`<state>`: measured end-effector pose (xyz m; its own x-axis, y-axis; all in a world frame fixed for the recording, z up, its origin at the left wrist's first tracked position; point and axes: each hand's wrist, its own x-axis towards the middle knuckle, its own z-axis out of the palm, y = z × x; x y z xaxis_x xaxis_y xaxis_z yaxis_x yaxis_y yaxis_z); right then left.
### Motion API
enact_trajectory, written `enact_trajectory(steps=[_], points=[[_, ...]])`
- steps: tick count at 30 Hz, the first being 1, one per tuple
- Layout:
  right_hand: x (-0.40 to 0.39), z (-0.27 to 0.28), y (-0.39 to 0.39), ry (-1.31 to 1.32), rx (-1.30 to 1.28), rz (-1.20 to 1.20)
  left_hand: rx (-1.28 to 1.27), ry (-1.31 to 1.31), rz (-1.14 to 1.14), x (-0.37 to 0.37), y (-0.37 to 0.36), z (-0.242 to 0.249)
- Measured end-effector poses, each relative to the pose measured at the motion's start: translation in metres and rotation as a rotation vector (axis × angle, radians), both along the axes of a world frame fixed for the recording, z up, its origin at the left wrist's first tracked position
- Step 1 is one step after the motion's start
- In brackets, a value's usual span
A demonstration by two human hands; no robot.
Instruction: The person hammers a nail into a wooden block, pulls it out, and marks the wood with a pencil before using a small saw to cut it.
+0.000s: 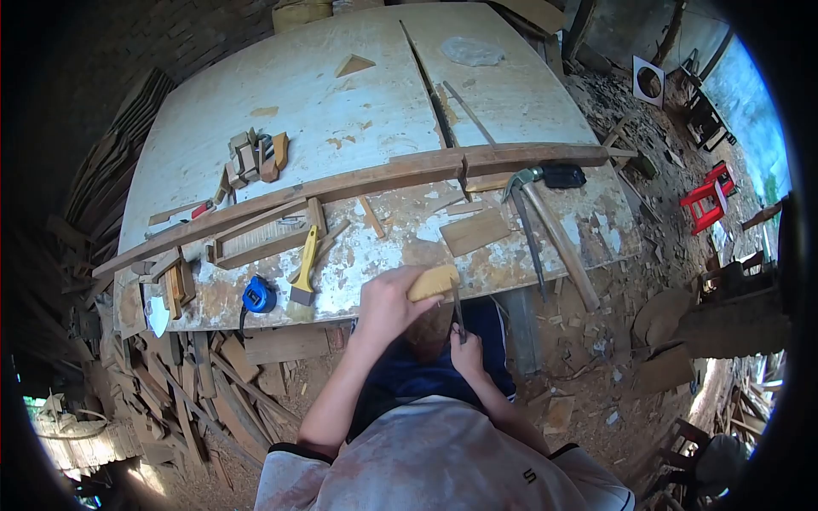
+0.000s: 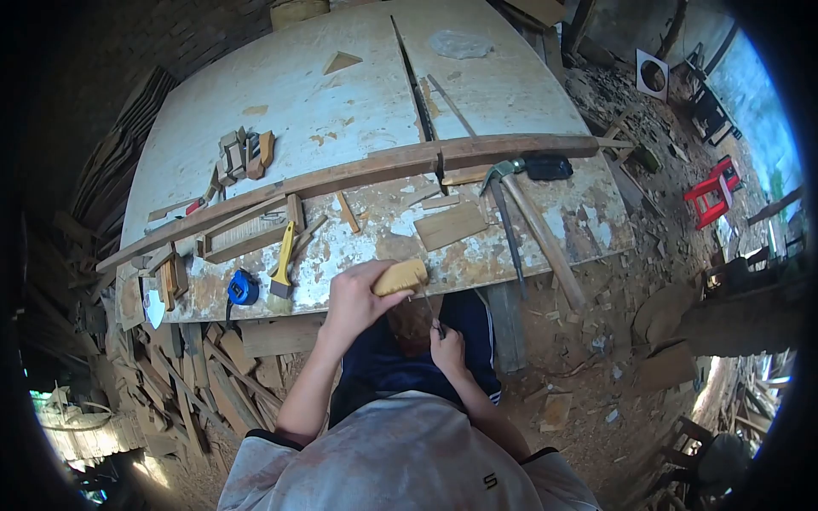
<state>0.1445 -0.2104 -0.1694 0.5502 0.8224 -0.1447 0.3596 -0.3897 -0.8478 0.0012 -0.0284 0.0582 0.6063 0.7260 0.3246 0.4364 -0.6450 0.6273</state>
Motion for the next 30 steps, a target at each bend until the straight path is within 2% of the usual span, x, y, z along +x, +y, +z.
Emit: enact_trajectory(steps=[1, 5, 9, 10, 13, 17, 18, 21, 24, 30], points=[[0.002, -0.001, -0.001, 0.011, -0.005, -0.006, 0.012, -0.003, 0.002, -0.001, -0.001, -0.001], [-0.001, 0.056, 0.027, -0.009, 0.092, 0.005, -0.022, 0.007, -0.022, 0.001, -0.009, -0.006], [-0.005, -0.015, 0.001, -0.094, 0.059, -0.001, 0.005, -0.002, -0.039, 0.0, -0.002, -0.002], [-0.003, -0.008, 0.003, -0.085, 0.057, 0.001, 0.017, -0.015, -0.035, 0.001, -0.003, -0.006], [0.001, 0.068, 0.032, -0.081, 0.144, 0.011, 0.012, -0.035, -0.037, 0.002, -0.006, 0.0], [-0.009, -0.016, 0.001, -0.13, 0.056, 0.01, 0.019, -0.028, -0.049, 0.0, -0.002, -0.004], [-0.009, -0.011, -0.002, -0.112, -0.023, 0.036, 0.002, -0.049, -0.022, 0.001, 0.002, -0.002], [-0.007, 0.012, 0.008, -0.042, -0.01, 0.045, -0.064, -0.055, 0.03, -0.003, -0.002, -0.005], [0.002, -0.008, -0.001, -0.038, 0.01, 0.043, -0.026, 0.007, -0.007, 0.003, -0.001, -0.001], [0.001, 0.047, 0.013, 0.036, 0.172, 0.041, -0.002, -0.011, -0.015, 0.005, -0.006, -0.006]])
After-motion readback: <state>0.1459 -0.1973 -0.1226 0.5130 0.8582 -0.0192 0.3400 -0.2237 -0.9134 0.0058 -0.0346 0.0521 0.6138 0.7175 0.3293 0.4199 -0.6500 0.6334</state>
